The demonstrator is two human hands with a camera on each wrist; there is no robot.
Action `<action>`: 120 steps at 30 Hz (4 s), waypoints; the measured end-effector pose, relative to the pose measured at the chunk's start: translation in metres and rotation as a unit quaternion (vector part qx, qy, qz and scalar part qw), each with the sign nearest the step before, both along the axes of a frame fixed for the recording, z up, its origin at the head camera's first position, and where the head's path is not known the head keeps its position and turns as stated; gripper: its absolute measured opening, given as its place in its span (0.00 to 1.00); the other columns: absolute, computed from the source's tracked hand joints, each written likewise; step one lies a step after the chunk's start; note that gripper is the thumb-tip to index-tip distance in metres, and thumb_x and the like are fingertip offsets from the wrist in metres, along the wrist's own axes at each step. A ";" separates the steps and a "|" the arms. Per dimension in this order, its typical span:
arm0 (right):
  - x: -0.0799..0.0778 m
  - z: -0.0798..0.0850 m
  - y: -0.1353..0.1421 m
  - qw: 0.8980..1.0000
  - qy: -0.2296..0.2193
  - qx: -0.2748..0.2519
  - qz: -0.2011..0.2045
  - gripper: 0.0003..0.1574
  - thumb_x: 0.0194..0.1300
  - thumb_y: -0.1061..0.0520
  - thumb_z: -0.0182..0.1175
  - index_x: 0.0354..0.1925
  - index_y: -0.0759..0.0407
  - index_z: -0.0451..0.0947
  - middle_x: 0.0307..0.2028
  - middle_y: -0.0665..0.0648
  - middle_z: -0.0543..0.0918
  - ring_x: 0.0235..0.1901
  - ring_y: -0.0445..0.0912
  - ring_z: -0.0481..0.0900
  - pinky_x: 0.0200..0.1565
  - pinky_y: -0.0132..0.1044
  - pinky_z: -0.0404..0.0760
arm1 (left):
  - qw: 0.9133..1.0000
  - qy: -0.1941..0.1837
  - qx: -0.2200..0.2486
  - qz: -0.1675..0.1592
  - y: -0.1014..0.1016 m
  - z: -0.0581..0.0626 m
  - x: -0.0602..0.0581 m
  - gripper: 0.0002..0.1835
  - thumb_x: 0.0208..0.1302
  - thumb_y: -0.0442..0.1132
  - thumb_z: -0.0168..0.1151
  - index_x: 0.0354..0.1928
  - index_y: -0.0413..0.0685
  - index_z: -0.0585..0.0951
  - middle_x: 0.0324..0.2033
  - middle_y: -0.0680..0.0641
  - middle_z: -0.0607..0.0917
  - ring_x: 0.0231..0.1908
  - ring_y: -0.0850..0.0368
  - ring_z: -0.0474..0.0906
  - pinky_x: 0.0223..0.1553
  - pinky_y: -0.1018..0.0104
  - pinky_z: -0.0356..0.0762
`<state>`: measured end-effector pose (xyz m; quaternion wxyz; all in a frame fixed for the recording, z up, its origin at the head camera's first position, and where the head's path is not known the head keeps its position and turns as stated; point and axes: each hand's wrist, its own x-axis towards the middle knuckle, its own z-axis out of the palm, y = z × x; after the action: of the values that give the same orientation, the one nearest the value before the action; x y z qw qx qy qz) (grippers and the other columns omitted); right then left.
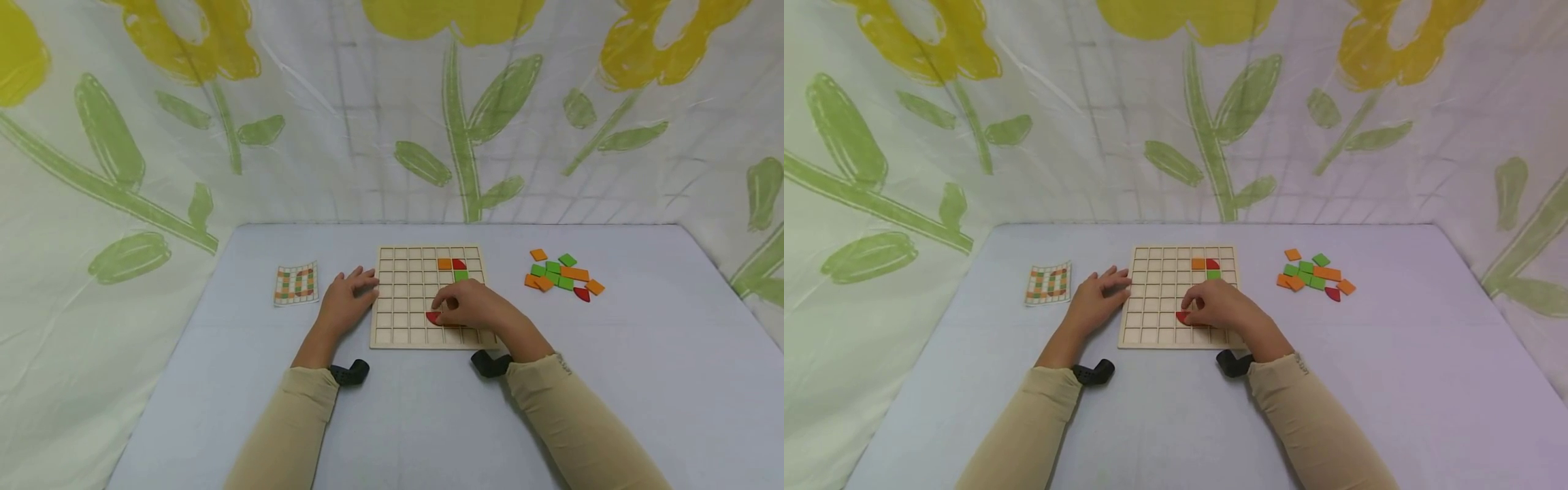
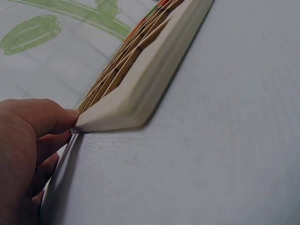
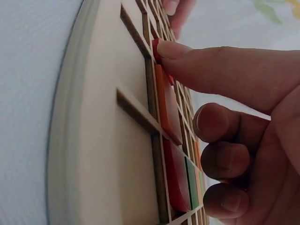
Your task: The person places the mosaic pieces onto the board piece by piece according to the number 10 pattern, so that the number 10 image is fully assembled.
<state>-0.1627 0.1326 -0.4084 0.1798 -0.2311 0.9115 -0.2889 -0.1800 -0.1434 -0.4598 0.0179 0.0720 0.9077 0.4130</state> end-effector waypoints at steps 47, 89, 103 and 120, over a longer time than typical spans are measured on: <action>-0.027 -0.006 0.143 0.959 0.021 0.090 -0.269 0.27 0.71 0.53 0.52 0.61 0.68 0.73 0.50 0.73 0.73 0.45 0.61 0.70 0.47 0.53 0.75 | 1.000 0.017 0.000 -0.014 -0.001 0.000 0.001 0.16 0.67 0.44 0.62 0.55 0.48 0.84 0.64 0.52 0.78 0.72 0.54 0.63 0.78 0.55 0.43; -0.002 -0.006 -0.002 0.992 0.120 0.033 -0.004 0.10 0.65 0.57 0.65 0.44 0.53 0.89 0.28 0.47 0.78 0.28 0.40 0.73 0.31 0.31 0.76 | 0.992 0.037 -0.056 -0.103 -0.001 0.000 0.006 0.22 0.75 0.43 0.53 0.66 0.48 0.75 0.71 0.55 0.67 0.73 0.56 0.59 0.79 0.53 0.39; -0.016 0.024 0.107 0.973 0.038 0.058 -0.220 0.23 0.69 0.51 0.58 0.58 0.60 0.79 0.43 0.63 0.80 0.37 0.52 0.76 0.34 0.39 0.76 | 0.993 0.029 -0.061 -0.096 0.000 0.003 0.005 0.21 0.75 0.44 0.53 0.65 0.49 0.76 0.71 0.55 0.67 0.73 0.57 0.59 0.79 0.54 0.39; -0.017 0.007 0.138 0.971 -0.008 0.068 -0.228 0.17 0.58 0.49 0.68 0.43 0.56 0.79 0.39 0.58 0.78 0.42 0.53 0.72 0.38 0.40 0.70 | 0.994 0.023 -0.052 -0.093 -0.001 0.005 0.008 0.20 0.75 0.44 0.53 0.64 0.49 0.77 0.71 0.54 0.68 0.73 0.56 0.59 0.79 0.54 0.39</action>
<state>-0.1800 0.2706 -0.4014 0.1314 -0.0023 0.9563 -0.2613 -0.1725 -0.1442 -0.4552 0.0388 0.1643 0.9177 0.3596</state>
